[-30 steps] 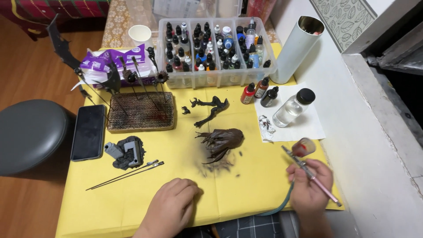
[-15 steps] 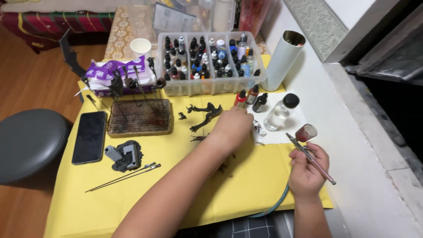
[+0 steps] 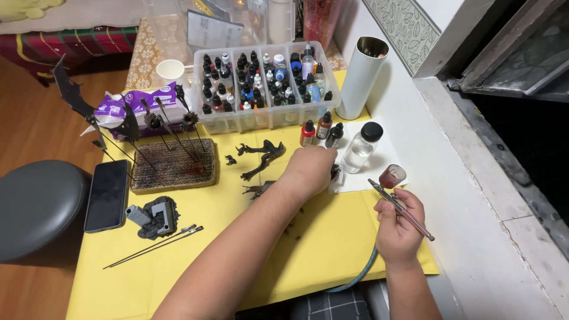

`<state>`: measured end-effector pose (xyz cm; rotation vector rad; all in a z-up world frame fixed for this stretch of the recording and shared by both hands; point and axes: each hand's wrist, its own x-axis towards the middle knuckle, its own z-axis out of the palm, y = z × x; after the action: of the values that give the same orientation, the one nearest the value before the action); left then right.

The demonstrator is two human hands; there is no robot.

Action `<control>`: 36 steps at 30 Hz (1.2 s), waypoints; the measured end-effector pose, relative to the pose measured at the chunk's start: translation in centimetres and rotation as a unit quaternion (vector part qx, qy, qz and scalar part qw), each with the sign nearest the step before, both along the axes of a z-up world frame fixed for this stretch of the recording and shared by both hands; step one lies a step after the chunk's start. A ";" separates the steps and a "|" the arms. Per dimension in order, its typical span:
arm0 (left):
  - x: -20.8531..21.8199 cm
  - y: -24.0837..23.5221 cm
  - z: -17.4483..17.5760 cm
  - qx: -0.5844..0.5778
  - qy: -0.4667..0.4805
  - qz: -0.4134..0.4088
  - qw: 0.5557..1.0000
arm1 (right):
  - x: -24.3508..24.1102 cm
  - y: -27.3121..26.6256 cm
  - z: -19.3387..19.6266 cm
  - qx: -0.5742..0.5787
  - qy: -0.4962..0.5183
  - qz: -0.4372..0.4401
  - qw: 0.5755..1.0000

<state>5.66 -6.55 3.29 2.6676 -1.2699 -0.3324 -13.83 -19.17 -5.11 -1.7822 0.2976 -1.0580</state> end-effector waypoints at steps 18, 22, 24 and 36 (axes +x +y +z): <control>-2.4 1.0 -1.1 0.036 -0.068 -0.098 0.992 | 0.1 0.5 0.7 0.001 0.020 -0.001 1.000; -2.3 1.2 -0.5 -0.019 -0.014 -0.084 0.996 | 0.2 0.1 0.7 -0.003 0.021 0.007 1.000; -2.7 1.5 0.4 -0.043 0.024 -0.046 0.998 | 0.6 -0.3 0.7 -0.085 -0.036 0.040 0.995; -4.0 4.4 1.8 -0.151 0.057 0.010 0.987 | 1.0 0.3 1.1 -0.060 -0.034 0.082 0.994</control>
<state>1.68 -2.17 5.09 2.3703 -1.1568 -0.2617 -12.79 -18.84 -4.03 -1.8375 0.0452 -1.0345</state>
